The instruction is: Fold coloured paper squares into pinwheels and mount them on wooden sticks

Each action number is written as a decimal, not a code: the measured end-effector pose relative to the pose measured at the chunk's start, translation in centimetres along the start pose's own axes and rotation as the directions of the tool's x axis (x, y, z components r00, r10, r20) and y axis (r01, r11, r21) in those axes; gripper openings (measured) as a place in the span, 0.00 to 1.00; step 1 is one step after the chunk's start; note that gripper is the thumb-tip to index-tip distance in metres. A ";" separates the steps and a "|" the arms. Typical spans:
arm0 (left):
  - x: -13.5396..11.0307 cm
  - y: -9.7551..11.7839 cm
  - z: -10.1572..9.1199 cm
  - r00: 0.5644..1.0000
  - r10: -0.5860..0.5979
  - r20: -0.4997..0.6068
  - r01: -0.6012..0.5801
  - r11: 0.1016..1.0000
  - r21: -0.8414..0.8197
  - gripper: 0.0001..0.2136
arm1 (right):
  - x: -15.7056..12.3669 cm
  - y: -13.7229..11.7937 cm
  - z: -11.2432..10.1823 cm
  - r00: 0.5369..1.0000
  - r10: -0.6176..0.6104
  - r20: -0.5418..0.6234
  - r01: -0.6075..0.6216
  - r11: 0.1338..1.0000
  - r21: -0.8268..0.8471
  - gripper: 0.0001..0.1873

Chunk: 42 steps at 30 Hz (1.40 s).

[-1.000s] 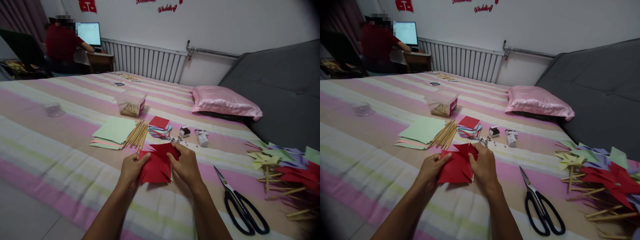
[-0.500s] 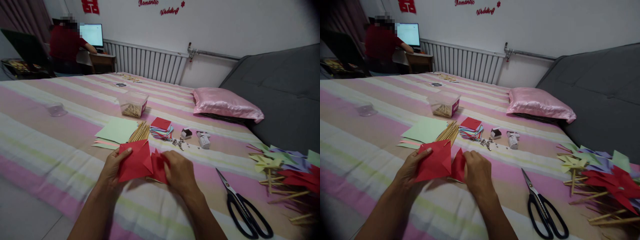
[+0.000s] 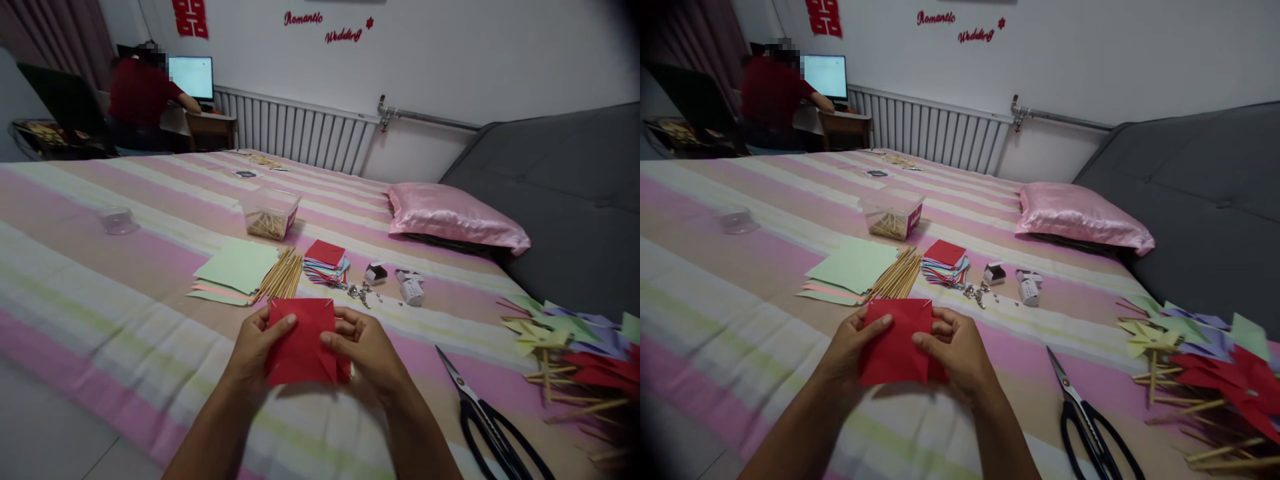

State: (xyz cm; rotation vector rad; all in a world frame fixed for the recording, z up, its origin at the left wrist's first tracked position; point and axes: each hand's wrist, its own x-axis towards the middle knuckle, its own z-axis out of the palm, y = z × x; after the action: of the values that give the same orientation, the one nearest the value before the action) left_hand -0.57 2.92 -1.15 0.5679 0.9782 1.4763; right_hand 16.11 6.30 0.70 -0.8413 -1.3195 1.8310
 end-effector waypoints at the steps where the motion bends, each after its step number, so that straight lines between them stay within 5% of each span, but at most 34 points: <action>1: 0.0 -0.2 0.2 1.000 -0.009 0.010 0.009 1.000 -0.007 0.15 | 0.1 0.2 0.1 0.999 -0.017 -0.044 0.017 1.000 -0.012 0.24; 8: -0.1 -1.1 0.6 0.986 -0.128 0.108 0.129 0.992 0.001 0.16 | 0.7 0.5 -0.3 0.974 -0.095 -0.203 0.049 0.974 -0.221 0.26; 14: 0.0 -0.6 0.3 0.986 -0.166 0.019 0.165 0.986 0.015 0.15 | -0.5 -1.0 -2.1 0.967 -0.213 0.141 0.252 0.887 -0.388 0.23; 19: -0.1 -0.6 0.1 0.973 -0.218 0.078 0.215 0.976 0.044 0.14 | -0.9 -1.9 -3.1 0.929 -0.190 0.318 0.344 0.762 -0.548 0.11; 31: -0.3 -1.2 0.7 0.958 -0.245 0.151 0.237 0.969 0.067 0.14 | -0.4 -1.1 -2.0 0.973 -0.128 0.193 0.210 0.837 -0.505 0.07; 42: -0.5 -1.5 0.8 0.963 -0.221 0.153 0.216 0.975 0.048 0.14 | 0.4 0.1 -2.0 0.986 -0.167 0.008 0.138 0.783 -0.607 0.08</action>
State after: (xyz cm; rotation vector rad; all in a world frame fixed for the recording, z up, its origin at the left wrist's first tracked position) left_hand 1.01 2.55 -1.89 0.5708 0.9104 1.2036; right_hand 17.50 7.60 0.05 -1.0535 -1.9284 1.2450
